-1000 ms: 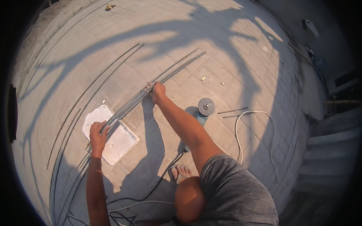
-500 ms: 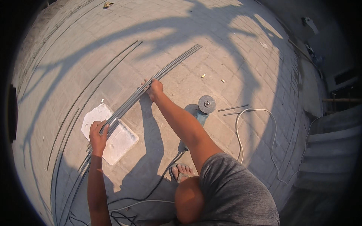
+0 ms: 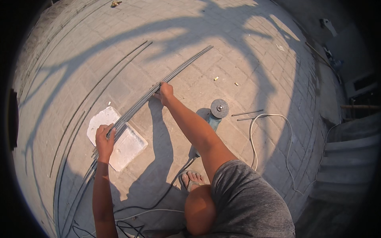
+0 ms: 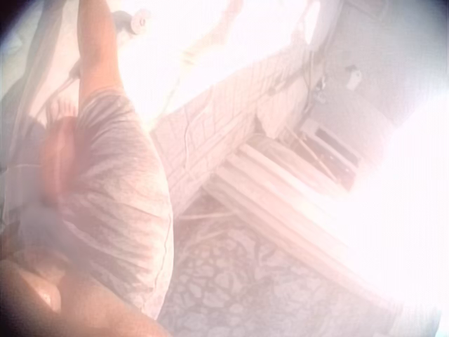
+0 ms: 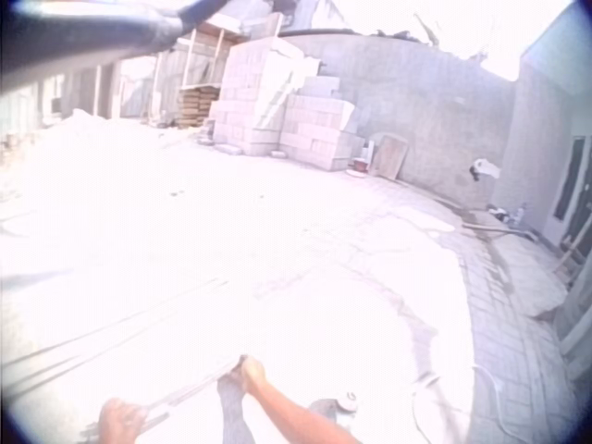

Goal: The person gathers several long metal rods on a rooftop, aligns them on a white block, and measures them with a tape measure. They then use an angle grinder to cut the rods at the marked positions.

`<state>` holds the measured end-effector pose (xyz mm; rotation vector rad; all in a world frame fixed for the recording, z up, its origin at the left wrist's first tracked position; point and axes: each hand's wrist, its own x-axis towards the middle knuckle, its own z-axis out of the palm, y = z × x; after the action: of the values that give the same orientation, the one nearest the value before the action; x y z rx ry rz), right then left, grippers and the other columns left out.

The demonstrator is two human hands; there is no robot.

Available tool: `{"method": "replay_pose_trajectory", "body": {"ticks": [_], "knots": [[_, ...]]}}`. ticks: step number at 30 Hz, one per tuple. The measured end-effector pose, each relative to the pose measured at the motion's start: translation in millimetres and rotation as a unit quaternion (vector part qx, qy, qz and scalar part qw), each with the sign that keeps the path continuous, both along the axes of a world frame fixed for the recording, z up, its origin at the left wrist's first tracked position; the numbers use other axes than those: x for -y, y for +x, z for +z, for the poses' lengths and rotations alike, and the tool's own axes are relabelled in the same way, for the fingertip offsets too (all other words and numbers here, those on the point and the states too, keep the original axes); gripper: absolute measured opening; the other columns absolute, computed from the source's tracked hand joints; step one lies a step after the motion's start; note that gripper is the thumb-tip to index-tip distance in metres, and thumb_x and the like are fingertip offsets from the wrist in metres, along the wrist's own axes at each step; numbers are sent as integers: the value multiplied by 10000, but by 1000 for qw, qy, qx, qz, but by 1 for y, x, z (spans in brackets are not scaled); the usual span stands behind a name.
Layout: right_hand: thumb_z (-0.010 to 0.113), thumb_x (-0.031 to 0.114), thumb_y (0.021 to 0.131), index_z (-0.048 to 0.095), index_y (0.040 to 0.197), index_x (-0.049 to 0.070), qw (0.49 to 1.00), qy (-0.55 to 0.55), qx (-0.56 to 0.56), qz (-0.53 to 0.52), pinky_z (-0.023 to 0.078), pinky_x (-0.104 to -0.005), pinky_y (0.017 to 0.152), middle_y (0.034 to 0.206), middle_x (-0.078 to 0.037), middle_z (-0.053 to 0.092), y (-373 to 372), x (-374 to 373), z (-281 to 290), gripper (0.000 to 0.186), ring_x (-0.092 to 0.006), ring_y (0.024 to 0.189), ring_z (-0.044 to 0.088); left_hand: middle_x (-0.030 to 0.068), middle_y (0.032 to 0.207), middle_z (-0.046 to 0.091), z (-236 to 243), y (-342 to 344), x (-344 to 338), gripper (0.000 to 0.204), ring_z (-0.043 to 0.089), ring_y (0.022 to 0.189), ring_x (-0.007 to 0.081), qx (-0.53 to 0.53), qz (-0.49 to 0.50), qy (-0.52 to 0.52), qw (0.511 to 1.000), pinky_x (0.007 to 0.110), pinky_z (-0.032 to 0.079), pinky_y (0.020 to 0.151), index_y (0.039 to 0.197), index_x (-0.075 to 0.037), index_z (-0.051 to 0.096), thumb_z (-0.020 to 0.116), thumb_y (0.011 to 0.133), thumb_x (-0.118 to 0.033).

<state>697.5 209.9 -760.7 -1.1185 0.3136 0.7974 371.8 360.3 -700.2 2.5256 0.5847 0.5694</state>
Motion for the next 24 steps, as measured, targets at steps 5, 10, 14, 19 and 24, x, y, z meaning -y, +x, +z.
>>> {"method": "replay_pose_trajectory", "body": {"ticks": [5, 10, 14, 19, 24], "knots": [[318, 237, 1103, 497, 1242, -109, 1000, 14, -13, 17, 545, -552, 1006, 1131, -243, 664, -5, -2, 2, 413, -376, 1057, 679, 100, 945, 626, -2, -2, 0, 223, 594, 898, 291, -2, 12, 4, 1000, 412, 479, 812, 1109, -48, 771, 743, 910, -143], [291, 256, 1105, 494, 1242, -110, 999, 25, -37, -6, 539, -548, 995, 1153, -248, 666, -9, -3, 11, 440, -384, 1049, 677, 94, 951, 625, -1, -4, -2, 236, 591, 905, 291, 3, 8, 5, 1000, 414, 478, 817, 1123, -61, 770, 748, 906, -151], [264, 289, 1109, 509, 1218, -87, 998, 39, -47, -23, 545, -540, 955, 1159, -240, 672, -12, -4, 10, 462, -386, 1013, 682, 89, 962, 624, -1, -7, -1, 251, 588, 919, 290, -8, 12, 11, 1000, 415, 476, 833, 1133, -71, 768, 755, 898, -160], [218, 322, 1117, 466, 1248, -82, 997, 51, -52, 1, 532, -549, 974, 1192, -261, 650, -6, 5, 3, 492, -409, 1097, 660, 88, 970, 626, -2, -4, 3, 261, 589, 924, 290, -17, 16, 10, 1000, 419, 474, 839, 1139, -82, 769, 760, 894, -170], [163, 348, 1129, 422, 1289, -86, 998, 26, -9, 59, 507, -562, 1057, 1252, -285, 620, 1, 10, 13, 530, -431, 1190, 629, 76, 976, 629, -6, 1, 4, 267, 591, 920, 284, -17, 27, 36, 999, 420, 472, 839, 1146, -103, 774, 764, 894, -191]]}}
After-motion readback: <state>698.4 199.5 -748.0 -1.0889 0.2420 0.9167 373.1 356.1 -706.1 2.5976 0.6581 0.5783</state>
